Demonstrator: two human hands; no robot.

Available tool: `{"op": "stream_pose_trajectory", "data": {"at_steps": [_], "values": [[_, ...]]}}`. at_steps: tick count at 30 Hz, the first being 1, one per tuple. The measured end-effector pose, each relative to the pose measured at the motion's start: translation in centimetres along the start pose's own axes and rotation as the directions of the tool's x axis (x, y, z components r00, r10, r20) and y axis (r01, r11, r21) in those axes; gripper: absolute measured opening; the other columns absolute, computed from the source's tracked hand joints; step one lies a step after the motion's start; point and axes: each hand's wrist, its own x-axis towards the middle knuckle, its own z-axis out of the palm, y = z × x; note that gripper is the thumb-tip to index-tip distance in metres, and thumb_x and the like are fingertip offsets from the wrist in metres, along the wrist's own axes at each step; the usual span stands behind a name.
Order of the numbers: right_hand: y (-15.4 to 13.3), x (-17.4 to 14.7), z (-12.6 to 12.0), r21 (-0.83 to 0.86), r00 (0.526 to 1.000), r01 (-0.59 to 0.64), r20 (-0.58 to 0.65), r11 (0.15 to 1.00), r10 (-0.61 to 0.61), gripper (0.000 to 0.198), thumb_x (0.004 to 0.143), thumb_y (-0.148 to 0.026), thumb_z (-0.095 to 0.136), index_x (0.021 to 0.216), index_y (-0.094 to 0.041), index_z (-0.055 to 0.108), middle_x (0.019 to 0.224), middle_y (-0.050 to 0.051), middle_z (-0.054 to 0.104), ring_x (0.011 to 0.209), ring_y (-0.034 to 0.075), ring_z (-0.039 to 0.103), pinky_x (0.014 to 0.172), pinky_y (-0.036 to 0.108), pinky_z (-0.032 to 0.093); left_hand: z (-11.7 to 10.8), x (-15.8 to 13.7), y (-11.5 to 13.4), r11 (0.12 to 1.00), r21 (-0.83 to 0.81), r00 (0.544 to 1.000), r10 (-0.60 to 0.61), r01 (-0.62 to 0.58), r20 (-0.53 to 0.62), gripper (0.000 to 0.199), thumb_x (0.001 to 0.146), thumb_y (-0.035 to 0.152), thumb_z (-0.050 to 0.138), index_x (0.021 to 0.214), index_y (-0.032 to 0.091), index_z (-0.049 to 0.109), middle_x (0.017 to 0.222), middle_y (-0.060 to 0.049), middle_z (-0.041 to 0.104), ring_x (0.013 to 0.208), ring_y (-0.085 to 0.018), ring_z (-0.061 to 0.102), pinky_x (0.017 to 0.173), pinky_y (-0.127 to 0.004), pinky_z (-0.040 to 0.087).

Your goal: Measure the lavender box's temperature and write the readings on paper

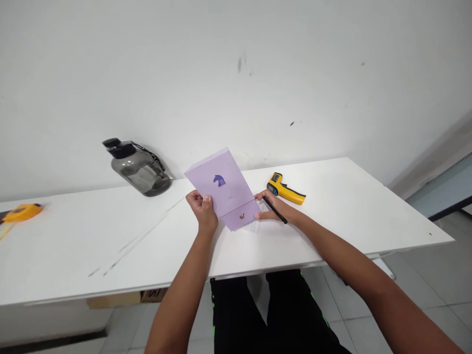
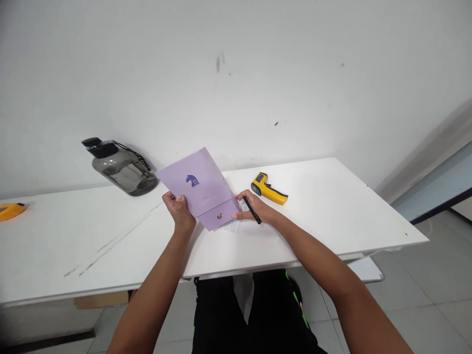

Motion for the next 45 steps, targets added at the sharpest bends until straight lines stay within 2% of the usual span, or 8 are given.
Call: {"op": "stream_pose_trajectory", "data": {"at_steps": [14,24,28,31,34,36,39,45], "values": [[-1.2,-0.3,-0.5,-0.133,0.999,-0.029,0.035,0.991,0.034,0.068,0.059,-0.061,0.094,0.105,-0.028,0.056,0.116,0.003,0.066,0.109,0.028,0.062,0.097,0.042,0.051,0.1,0.2,0.5,0.994,-0.033,0.995,0.099,-0.100,-0.025,0.065,0.062,0.068,0.077,0.093,0.026,0.039,0.086,0.004,0.045,0.076,-0.013,0.047,0.072,-0.030,0.040],[-1.4,-0.4,-0.6,-0.146,0.995,-0.040,0.080,0.989,0.052,0.069,0.059,-0.064,0.092,0.105,-0.027,0.057,0.127,0.005,0.067,0.123,0.030,0.058,0.111,0.047,0.041,-0.1,0.3,0.7,0.978,-0.047,0.979,0.205,-0.204,0.009,0.067,0.065,0.074,0.076,0.094,0.025,0.042,0.086,0.003,0.047,0.075,-0.013,0.048,0.070,-0.030,0.042],[-1.4,-0.4,-0.5,-0.167,0.992,-0.045,0.109,0.985,0.064,0.066,0.061,-0.063,0.090,0.105,-0.026,0.057,0.125,0.004,0.068,0.125,0.032,0.058,0.120,0.056,0.032,-0.1,0.2,0.6,0.971,-0.042,0.971,0.237,-0.235,0.040,0.067,0.067,0.075,0.076,0.095,0.025,0.042,0.087,0.002,0.047,0.075,-0.013,0.047,0.071,-0.030,0.042],[-1.1,-0.2,-0.1,-0.221,0.991,-0.038,0.118,0.974,0.065,0.061,0.066,-0.059,0.089,0.107,-0.026,0.058,0.130,0.005,0.068,0.132,0.034,0.057,0.128,0.062,0.011,-0.1,0.1,0.7,0.967,-0.025,0.965,0.254,-0.253,0.070,0.070,0.066,0.079,0.075,0.096,0.025,0.042,0.087,0.003,0.046,0.076,-0.013,0.048,0.071,-0.030,0.043],[-0.7,-0.1,0.4,-0.313,0.995,0.000,0.098,0.950,0.032,0.061,0.068,-0.050,0.089,0.115,-0.025,0.060,0.146,0.010,0.061,0.149,0.037,0.044,0.128,0.064,-0.001,0.0,0.1,0.9,0.962,0.003,0.957,0.272,-0.274,0.104,0.073,0.064,0.081,0.076,0.095,0.026,0.041,0.090,0.002,0.047,0.076,-0.013,0.049,0.068,-0.028,0.043],[-0.4,0.0,0.8,-0.380,0.997,0.032,0.077,0.924,-0.003,0.052,0.077,-0.045,0.083,0.120,-0.025,0.061,0.150,0.012,0.060,0.153,0.037,0.039,0.128,0.065,0.004,0.0,0.1,1.0,0.953,0.036,0.950,0.296,-0.301,0.101,0.073,0.063,0.080,0.077,0.096,0.026,0.040,0.092,0.001,0.049,0.079,-0.013,0.051,0.067,-0.027,0.042],[-0.2,-0.1,1.2,-0.476,0.998,0.037,-0.032,0.878,-0.060,0.026,0.094,-0.026,0.059,0.120,-0.024,0.063,0.127,0.010,0.072,0.132,0.030,0.061,0.121,0.059,0.026,0.0,0.2,1.1,0.937,0.108,0.943,0.326,-0.331,0.058,0.073,0.063,0.080,0.076,0.095,0.026,0.038,0.096,0.000,0.051,0.083,-0.015,0.055,0.067,-0.027,0.042],[-0.7,-0.3,1.0,-0.621,0.972,-0.038,-0.203,0.783,-0.114,0.028,0.094,-0.014,0.048,0.114,-0.019,0.068,0.085,0.008,0.074,0.087,0.027,0.069,0.098,0.047,0.044,-0.5,1.0,0.6,0.913,0.204,0.932,0.361,-0.352,-0.008,0.068,0.068,0.072,0.076,0.099,0.028,0.034,0.115,-0.006,0.055,0.102,-0.019,0.059,0.079,-0.033,0.047]]}}
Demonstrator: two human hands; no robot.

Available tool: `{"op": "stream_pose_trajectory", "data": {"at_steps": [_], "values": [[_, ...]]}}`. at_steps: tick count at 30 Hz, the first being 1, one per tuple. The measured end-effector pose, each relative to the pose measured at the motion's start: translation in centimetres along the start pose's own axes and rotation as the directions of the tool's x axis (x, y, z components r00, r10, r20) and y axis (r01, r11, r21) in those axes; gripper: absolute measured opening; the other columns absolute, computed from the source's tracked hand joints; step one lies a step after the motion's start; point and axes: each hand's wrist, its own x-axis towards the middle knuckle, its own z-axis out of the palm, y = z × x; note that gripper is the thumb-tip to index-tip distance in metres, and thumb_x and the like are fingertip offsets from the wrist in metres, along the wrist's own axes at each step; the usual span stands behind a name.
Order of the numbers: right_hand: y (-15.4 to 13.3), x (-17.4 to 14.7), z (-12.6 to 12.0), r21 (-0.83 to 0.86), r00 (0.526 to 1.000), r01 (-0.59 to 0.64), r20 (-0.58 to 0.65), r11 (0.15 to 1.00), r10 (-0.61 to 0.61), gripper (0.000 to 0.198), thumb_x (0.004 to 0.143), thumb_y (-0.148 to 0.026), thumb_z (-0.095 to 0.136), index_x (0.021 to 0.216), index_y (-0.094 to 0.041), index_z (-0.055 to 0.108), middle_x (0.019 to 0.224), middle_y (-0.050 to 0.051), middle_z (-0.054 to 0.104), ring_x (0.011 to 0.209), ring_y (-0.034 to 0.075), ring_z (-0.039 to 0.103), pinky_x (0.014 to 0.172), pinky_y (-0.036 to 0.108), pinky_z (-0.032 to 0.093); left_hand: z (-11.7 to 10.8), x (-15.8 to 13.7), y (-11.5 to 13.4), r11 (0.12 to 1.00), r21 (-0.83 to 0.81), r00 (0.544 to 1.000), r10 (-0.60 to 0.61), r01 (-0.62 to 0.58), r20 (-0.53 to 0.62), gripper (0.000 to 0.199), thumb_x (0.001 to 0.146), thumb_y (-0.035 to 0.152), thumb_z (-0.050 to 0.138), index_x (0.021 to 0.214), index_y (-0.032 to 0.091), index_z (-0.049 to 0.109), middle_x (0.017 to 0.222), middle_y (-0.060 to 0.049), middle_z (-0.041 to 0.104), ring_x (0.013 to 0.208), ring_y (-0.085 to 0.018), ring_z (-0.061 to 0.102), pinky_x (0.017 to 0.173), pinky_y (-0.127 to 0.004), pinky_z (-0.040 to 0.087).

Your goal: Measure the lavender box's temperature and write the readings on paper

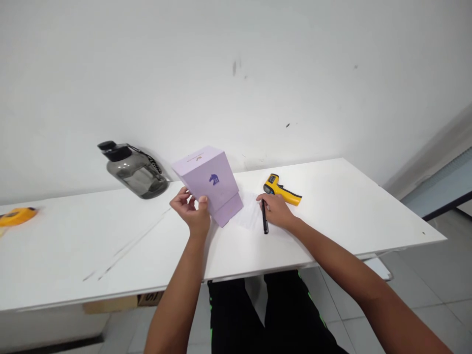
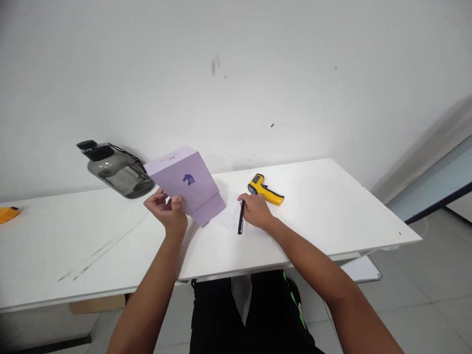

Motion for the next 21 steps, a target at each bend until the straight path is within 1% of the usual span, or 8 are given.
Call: {"op": "stream_pose_trajectory", "data": {"at_steps": [3,6,8,10,13,17,19,21], "values": [[0.1,0.2,-0.9,-0.001,0.998,-0.048,-0.037,0.999,0.048,0.031,0.092,-0.013,0.049,0.114,-0.019,0.070,0.080,0.006,0.074,0.082,0.027,0.069,0.093,0.043,0.048,-0.4,0.3,-0.5,0.999,0.027,1.000,-0.021,0.021,-0.019,0.064,0.071,0.061,0.078,0.101,0.029,0.032,0.126,-0.008,0.052,0.108,-0.019,0.059,0.083,-0.033,0.048],[0.5,0.4,-2.1,0.046,0.985,-0.096,-0.142,0.994,0.101,0.033,0.093,-0.019,0.049,0.119,-0.022,0.070,0.094,0.007,0.079,0.093,0.028,0.072,0.102,0.045,0.046,-0.6,0.3,-0.8,0.998,0.047,0.999,-0.029,0.031,-0.041,0.062,0.072,0.055,0.079,0.103,0.029,0.033,0.130,-0.008,0.051,0.112,-0.019,0.059,0.085,-0.033,0.047],[1.1,0.5,-3.0,0.088,0.952,-0.164,-0.246,0.983,0.181,0.033,0.096,-0.025,0.048,0.121,-0.023,0.069,0.103,0.007,0.080,0.102,0.028,0.072,0.107,0.046,0.045,-0.7,0.1,-0.9,0.998,0.064,0.999,-0.020,0.022,-0.042,0.063,0.071,0.056,0.079,0.106,0.028,0.035,0.131,-0.008,0.049,0.115,-0.020,0.057,0.088,-0.034,0.047],[1.8,0.6,-3.9,0.131,0.885,-0.253,-0.369,0.959,0.284,0.032,0.097,-0.031,0.047,0.119,-0.023,0.069,0.103,0.008,0.080,0.103,0.028,0.072,0.106,0.045,0.045,-0.8,0.0,-1.0,0.995,0.096,1.000,-0.004,0.006,-0.027,0.067,0.069,0.060,0.078,0.112,0.028,0.038,0.132,-0.008,0.047,0.118,-0.022,0.054,0.090,-0.035,0.047],[3.3,0.7,-5.2,0.242,0.739,-0.358,-0.516,0.902,0.432,0.032,0.098,-0.037,0.046,0.115,-0.021,0.067,0.095,0.008,0.079,0.098,0.027,0.073,0.103,0.043,0.046,-0.9,-0.3,-1.1,0.992,0.128,1.000,0.016,-0.016,-0.002,0.075,0.068,0.065,0.077,0.121,0.028,0.040,0.132,-0.010,0.044,0.122,-0.024,0.049,0.092,-0.037,0.046],[5.1,0.9,-6.6,0.450,0.544,-0.435,-0.559,0.780,0.626,0.035,0.097,-0.039,0.044,0.118,-0.020,0.064,0.104,0.009,0.079,0.110,0.026,0.070,0.108,0.044,0.043,-0.9,-0.3,-1.5,0.991,0.137,1.000,-0.002,0.001,0.005,0.084,0.068,0.073,0.074,0.128,0.027,0.038,0.134,-0.012,0.039,0.123,-0.026,0.047,0.092,-0.038,0.046],[5.7,1.0,-6.8,0.513,0.500,-0.465,-0.520,0.722,0.692,0.038,0.096,-0.038,0.045,0.124,-0.020,0.063,0.115,0.010,0.079,0.119,0.027,0.067,0.111,0.046,0.040,-0.9,-0.3,-1.7,0.990,0.137,1.000,-0.011,0.008,0.017,0.089,0.066,0.078,0.073,0.129,0.028,0.036,0.135,-0.012,0.038,0.123,-0.027,0.047,0.092,-0.038,0.046],[6.0,1.1,-6.6,0.522,0.509,-0.505,-0.464,0.687,0.726,0.043,0.095,-0.038,0.047,0.131,-0.019,0.061,0.126,0.012,0.076,0.125,0.028,0.064,0.112,0.046,0.041,-0.9,-0.3,-1.8,0.991,0.136,1.000,-0.010,0.006,0.026,0.092,0.065,0.081,0.072,0.130,0.027,0.035,0.136,-0.013,0.038,0.123,-0.027,0.047,0.093,-0.039,0.046]]}}
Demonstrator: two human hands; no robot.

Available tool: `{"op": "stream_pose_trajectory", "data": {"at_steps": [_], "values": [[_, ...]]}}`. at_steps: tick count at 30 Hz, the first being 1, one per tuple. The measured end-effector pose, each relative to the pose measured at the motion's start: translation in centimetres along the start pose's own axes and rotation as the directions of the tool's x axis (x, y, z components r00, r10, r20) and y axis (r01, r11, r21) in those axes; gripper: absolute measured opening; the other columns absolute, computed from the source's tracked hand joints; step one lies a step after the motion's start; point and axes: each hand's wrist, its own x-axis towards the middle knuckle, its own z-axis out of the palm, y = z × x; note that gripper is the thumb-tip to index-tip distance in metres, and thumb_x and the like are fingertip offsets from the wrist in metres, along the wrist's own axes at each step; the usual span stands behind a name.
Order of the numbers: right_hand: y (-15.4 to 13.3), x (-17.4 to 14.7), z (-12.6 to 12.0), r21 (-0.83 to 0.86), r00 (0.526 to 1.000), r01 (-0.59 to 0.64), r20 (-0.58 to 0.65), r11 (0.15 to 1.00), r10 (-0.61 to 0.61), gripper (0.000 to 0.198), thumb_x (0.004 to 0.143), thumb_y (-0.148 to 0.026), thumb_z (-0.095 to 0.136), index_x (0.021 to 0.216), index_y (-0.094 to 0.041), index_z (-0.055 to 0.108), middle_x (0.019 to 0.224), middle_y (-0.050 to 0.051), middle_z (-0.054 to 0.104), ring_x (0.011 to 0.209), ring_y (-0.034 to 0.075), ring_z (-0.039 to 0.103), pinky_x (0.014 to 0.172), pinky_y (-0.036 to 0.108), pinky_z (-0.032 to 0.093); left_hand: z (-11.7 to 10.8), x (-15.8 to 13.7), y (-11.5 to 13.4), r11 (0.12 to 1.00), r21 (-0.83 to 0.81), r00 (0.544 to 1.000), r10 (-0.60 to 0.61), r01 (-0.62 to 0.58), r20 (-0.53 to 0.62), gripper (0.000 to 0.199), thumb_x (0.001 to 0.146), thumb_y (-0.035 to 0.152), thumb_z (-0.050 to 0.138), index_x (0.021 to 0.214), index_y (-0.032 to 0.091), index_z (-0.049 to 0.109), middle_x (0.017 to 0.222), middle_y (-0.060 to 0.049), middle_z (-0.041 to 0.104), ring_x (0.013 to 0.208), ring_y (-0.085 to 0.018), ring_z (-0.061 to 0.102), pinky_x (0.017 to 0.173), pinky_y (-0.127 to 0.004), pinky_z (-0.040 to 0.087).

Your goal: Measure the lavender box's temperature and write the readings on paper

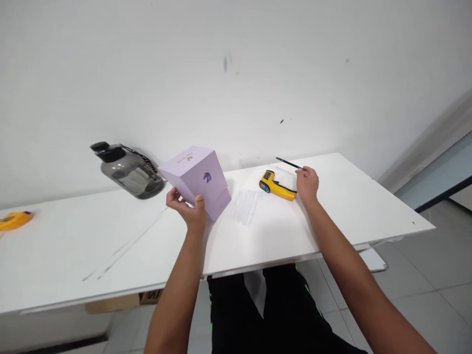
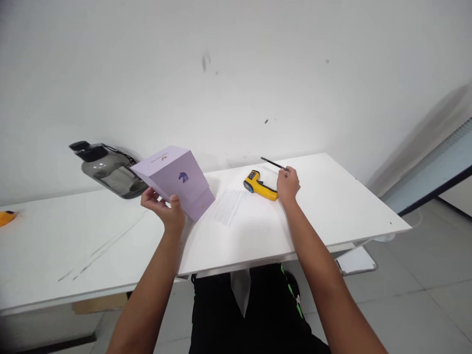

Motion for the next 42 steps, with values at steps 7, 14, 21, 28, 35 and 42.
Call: {"op": "stream_pose_trajectory", "data": {"at_steps": [7,14,21,28,35,42], "values": [[0.0,-0.6,1.0,-0.190,0.979,-0.021,0.196,0.982,0.058,0.056,0.096,-0.044,0.052,0.144,-0.016,0.058,0.137,0.017,0.071,0.132,0.034,0.061,0.111,0.046,0.043,0.0,-0.1,0.0,1.000,0.010,1.000,-0.008,0.008,0.009,0.099,0.064,0.089,0.069,0.133,0.027,0.034,0.138,-0.014,0.038,0.123,-0.028,0.048,0.097,-0.042,0.045],[-0.4,-1.9,1.3,-0.456,0.902,0.269,0.428,0.848,-0.056,0.055,0.099,-0.050,0.049,0.144,-0.019,0.059,0.124,0.016,0.075,0.122,0.036,0.066,0.105,0.049,0.041,0.0,0.2,1.1,0.998,0.054,1.000,0.017,-0.016,-0.014,0.095,0.071,0.097,0.051,0.134,0.028,0.034,0.140,-0.015,0.036,0.130,-0.030,0.044,0.105,-0.047,0.041],[0.4,-3.1,2.2,-0.509,0.780,0.578,0.575,0.638,-0.247,0.050,0.089,-0.056,0.067,0.124,-0.020,0.068,0.128,0.019,0.070,0.123,0.039,0.061,0.107,0.054,0.037,-0.8,-2.0,4.6,0.866,0.118,0.873,0.476,-0.486,0.103,0.060,0.082,0.067,0.069,0.121,0.025,0.054,0.114,-0.010,0.060,0.114,-0.032,0.060,0.116,-0.060,0.033],[0.6,-3.7,2.8,-0.497,0.781,0.590,0.552,0.636,-0.293,0.039,0.095,-0.044,0.066,0.123,-0.018,0.067,0.126,0.022,0.070,0.121,0.038,0.062,0.102,0.051,0.043,0.9,-8.2,8.5,0.741,-0.014,0.374,0.354,-0.671,0.857,0.025,0.092,0.031,0.067,0.116,0.025,0.071,0.130,-0.011,0.073,0.132,-0.031,0.064,0.124,-0.054,0.035],[-0.4,-5.1,2.4,0.055,0.832,0.363,0.430,0.930,-0.350,0.042,0.095,-0.056,0.053,0.118,-0.023,0.066,0.111,0.011,0.072,0.103,0.031,0.066,0.091,0.043,0.052,-0.4,-6.0,5.0,0.830,0.226,0.847,0.438,-0.510,0.302,0.060,0.078,0.039,0.083,0.130,0.026,0.057,0.143,-0.020,0.056,0.146,-0.039,0.048,0.122,-0.063,0.036],[-1.5,-8.7,2.2,0.377,0.753,0.220,0.521,0.900,-0.402,0.050,0.078,-0.063,0.067,0.112,-0.026,0.058,0.096,0.006,0.066,0.087,0.028,0.061,0.084,0.046,0.055,-0.8,-3.7,2.0,0.859,0.186,0.850,-0.504,0.477,0.152,0.112,0.063,0.044,0.092,0.146,0.026,0.020,0.149,-0.022,0.042,0.139,-0.037,0.052,0.111,-0.058,0.050]]}}
